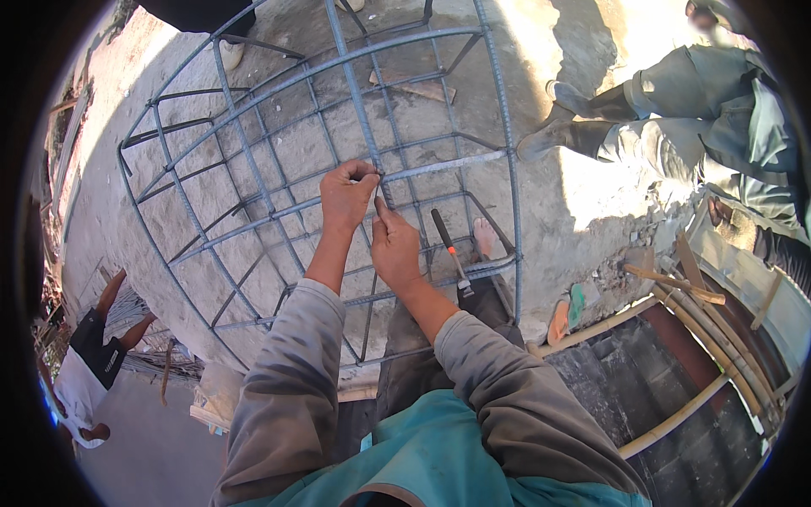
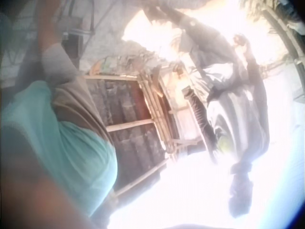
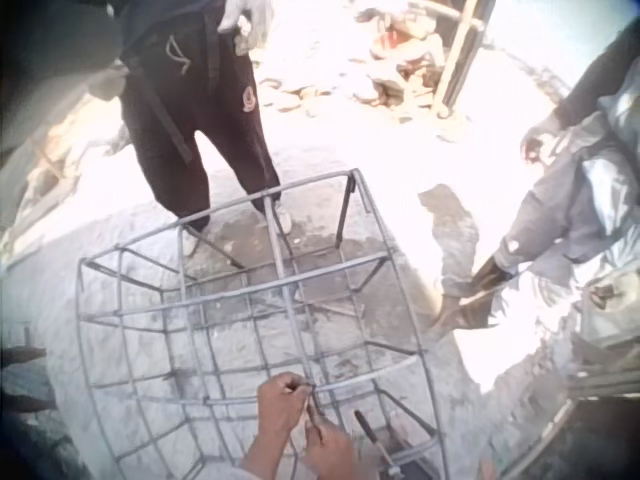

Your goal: The person secures rebar together with wire and pliers, and then lifts the metal cage structure.

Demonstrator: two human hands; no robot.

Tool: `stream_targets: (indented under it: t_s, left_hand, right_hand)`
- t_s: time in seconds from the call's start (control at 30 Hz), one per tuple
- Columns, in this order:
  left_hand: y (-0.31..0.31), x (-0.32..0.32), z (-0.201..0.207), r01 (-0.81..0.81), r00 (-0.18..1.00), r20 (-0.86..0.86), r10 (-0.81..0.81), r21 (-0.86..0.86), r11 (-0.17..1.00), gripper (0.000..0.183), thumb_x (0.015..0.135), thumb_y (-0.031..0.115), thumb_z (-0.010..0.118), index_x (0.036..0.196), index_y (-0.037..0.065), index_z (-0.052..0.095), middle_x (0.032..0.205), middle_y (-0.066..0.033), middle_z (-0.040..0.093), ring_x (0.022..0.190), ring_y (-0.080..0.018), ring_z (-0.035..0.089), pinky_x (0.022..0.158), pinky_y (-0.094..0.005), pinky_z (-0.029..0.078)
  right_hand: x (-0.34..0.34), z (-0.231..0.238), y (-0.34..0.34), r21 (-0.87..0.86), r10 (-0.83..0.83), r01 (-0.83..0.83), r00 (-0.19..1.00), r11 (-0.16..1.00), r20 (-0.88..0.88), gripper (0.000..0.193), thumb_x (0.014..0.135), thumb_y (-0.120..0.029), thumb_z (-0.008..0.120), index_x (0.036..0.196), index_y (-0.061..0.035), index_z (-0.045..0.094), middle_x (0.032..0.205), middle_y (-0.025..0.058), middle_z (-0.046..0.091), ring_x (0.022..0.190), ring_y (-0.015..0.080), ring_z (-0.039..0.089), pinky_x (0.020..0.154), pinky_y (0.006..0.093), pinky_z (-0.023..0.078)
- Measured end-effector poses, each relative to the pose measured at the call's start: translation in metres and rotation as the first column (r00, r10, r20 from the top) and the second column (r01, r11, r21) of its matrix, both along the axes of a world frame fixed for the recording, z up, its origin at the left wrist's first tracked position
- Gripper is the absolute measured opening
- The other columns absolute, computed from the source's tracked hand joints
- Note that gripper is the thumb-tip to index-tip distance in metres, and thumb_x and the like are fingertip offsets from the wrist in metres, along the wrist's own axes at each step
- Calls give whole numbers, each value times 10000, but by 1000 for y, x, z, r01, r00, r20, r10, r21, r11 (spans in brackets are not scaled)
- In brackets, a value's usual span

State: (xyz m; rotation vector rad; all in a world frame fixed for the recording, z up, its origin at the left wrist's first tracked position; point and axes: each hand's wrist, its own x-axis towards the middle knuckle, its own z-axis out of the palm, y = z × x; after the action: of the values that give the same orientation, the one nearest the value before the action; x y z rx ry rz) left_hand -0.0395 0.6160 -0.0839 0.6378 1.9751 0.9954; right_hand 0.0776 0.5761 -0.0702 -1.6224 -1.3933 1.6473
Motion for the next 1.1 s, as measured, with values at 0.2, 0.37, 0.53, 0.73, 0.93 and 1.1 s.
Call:
stream_targets:
  t_s: [0.2, 0.37, 0.53, 0.73, 0.93, 1.1]
  left_hand:
    - [-12, 0, -8, 205, 958, -224, -179, 101, 974, 164, 712, 12, 674, 870, 20, 631, 842, -88, 658, 798, -198, 629, 769, -333, 459]
    - [-5, 16, 2, 314, 830, -476, -292, -35, 949, 296, 668, -21, 688, 918, 89, 575, 902, -63, 585, 954, -270, 545, 879, -398, 323]
    - [-18, 8, -12, 299, 810, -515, -280, -48, 953, 291, 663, -3, 707, 903, 95, 573, 902, -63, 573, 926, -274, 538, 846, -400, 344]
    - [-15, 12, -13, 319, 774, -577, -262, -4, 948, 297, 665, -7, 692, 913, 95, 565, 899, -64, 579, 910, -275, 547, 812, -397, 340]
    - [-13, 14, -12, 308, 787, -567, -242, 21, 951, 323, 654, -25, 684, 930, 89, 562, 885, -61, 587, 894, -263, 565, 799, -387, 339]
    - [-17, 15, -12, 271, 828, -527, -194, 72, 960, 304, 654, -21, 695, 914, 81, 573, 882, -56, 600, 868, -251, 577, 831, -377, 348]
  right_hand:
    - [-50, -97, -38, -194, -448, 404, 804, 894, -391, 351, 959, -168, 524, 1247, 29, 565, 724, 33, 551, 728, 99, 552, 672, 248, 445]
    - [-58, -140, -48, -112, -316, 298, 923, 948, -221, 318, 948, -160, 522, 1198, 26, 590, 795, 66, 605, 808, 139, 603, 730, 259, 462]
    - [8, -27, -4, -404, 374, -366, 925, 838, -62, 269, 923, -136, 535, 1113, 27, 632, 999, 153, 666, 955, 220, 637, 825, 316, 482]
    - [44, -57, 76, -130, 237, -277, 936, 952, -259, 258, 935, -134, 543, 1139, -14, 646, 1060, 53, 665, 1001, 144, 586, 918, 288, 428]
    - [31, -129, 101, -313, 415, -584, 782, 749, -465, 271, 898, -203, 620, 1113, -38, 637, 963, 16, 647, 914, 120, 552, 863, 273, 429]
    - [34, -114, 112, 46, 501, -514, 807, 857, -312, 168, 857, -141, 651, 960, -9, 645, 852, 29, 621, 757, 129, 548, 698, 281, 449]
